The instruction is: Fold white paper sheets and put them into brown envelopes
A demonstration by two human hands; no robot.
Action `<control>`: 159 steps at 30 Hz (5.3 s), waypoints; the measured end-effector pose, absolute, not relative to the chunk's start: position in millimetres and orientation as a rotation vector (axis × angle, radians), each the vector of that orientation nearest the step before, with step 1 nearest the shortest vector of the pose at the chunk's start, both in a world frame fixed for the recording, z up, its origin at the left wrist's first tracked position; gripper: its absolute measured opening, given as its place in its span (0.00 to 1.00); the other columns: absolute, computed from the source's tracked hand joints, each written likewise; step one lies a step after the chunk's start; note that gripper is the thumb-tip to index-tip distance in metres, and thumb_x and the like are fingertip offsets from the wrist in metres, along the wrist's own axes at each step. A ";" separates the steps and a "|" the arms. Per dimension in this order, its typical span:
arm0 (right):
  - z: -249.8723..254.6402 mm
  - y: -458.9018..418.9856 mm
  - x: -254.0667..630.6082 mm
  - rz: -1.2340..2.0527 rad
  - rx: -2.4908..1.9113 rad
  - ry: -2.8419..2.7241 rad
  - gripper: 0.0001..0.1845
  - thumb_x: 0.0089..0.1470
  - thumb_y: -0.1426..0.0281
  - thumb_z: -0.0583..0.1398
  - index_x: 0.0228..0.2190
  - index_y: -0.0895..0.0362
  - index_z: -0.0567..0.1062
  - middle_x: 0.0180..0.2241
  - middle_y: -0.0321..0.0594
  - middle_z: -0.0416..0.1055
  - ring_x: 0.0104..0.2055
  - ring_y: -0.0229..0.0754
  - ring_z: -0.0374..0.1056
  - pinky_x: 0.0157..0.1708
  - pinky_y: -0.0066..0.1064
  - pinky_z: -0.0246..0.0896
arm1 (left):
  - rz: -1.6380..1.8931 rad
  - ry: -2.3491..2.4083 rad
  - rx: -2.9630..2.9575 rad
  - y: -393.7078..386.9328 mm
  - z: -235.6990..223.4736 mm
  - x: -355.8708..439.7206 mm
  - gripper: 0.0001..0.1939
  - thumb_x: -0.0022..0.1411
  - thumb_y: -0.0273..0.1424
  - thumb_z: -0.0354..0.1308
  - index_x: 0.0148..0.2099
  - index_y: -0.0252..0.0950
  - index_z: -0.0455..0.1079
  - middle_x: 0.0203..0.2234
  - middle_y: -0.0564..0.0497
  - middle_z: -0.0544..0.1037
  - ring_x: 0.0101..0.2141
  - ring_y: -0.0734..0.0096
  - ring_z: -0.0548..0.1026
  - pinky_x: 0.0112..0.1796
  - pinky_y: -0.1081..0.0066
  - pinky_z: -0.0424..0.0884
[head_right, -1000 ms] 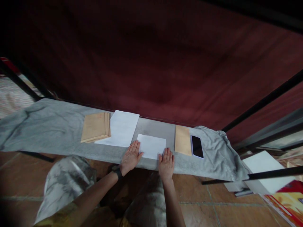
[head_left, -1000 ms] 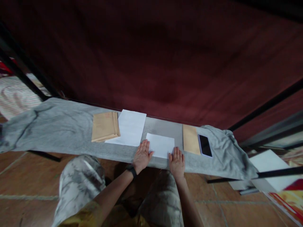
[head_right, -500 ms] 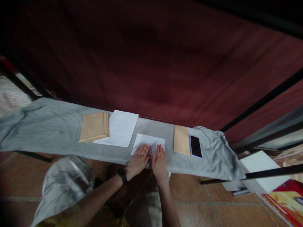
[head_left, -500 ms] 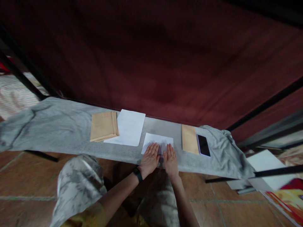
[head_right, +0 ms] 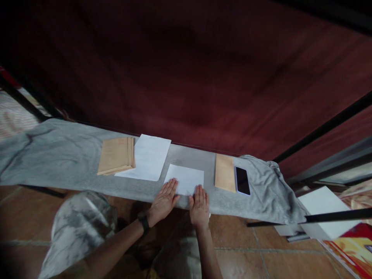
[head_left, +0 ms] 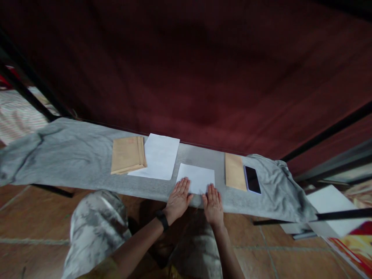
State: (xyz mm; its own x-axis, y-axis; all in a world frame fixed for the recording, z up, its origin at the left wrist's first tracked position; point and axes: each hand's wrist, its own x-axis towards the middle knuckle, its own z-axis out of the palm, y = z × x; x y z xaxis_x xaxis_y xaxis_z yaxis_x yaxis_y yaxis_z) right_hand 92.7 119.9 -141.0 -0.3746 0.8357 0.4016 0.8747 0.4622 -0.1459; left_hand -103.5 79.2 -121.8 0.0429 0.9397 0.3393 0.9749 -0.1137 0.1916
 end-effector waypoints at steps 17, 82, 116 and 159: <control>-107.0 156.5 56.8 0.178 -1.450 -2.267 0.31 0.69 0.62 0.39 0.63 0.64 0.61 0.64 0.56 0.59 0.68 0.49 0.52 0.63 0.48 0.51 | -0.480 -2.131 -2.261 133.7 -100.1 -82.8 0.28 0.71 0.31 0.38 0.68 0.25 0.55 0.67 0.38 0.59 0.68 0.59 0.53 0.66 0.55 0.51; -140.9 160.5 82.1 -0.088 -1.464 -2.259 0.33 0.69 0.58 0.43 0.66 0.66 0.55 0.65 0.59 0.57 0.66 0.55 0.54 0.63 0.51 0.49 | -0.425 -2.173 -2.154 116.5 -115.1 -95.2 0.33 0.70 0.40 0.43 0.70 0.28 0.50 0.69 0.39 0.53 0.69 0.59 0.49 0.66 0.54 0.49; -141.4 149.7 83.2 -0.123 -1.545 -2.201 0.31 0.69 0.58 0.43 0.66 0.63 0.55 0.64 0.56 0.61 0.65 0.52 0.57 0.63 0.48 0.47 | -0.573 -2.297 -1.939 110.5 -120.1 -100.6 0.33 0.71 0.39 0.42 0.69 0.21 0.52 0.67 0.32 0.56 0.68 0.53 0.51 0.64 0.52 0.54; -133.4 193.3 60.0 -0.025 -1.575 -2.166 0.30 0.69 0.60 0.42 0.64 0.64 0.60 0.64 0.56 0.59 0.66 0.52 0.55 0.63 0.50 0.48 | -0.420 -2.192 -2.040 151.1 -122.9 -121.3 0.30 0.71 0.35 0.38 0.69 0.26 0.53 0.66 0.37 0.59 0.67 0.58 0.55 0.64 0.55 0.56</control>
State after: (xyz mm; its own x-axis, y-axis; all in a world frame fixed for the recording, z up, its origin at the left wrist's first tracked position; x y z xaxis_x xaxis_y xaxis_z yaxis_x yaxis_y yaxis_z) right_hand 60.0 193.3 -133.4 -0.2392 0.8971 0.3714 0.9053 0.3443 -0.2487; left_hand -121.3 151.1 -122.9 -0.0858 0.9585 0.2718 0.9911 0.0543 0.1213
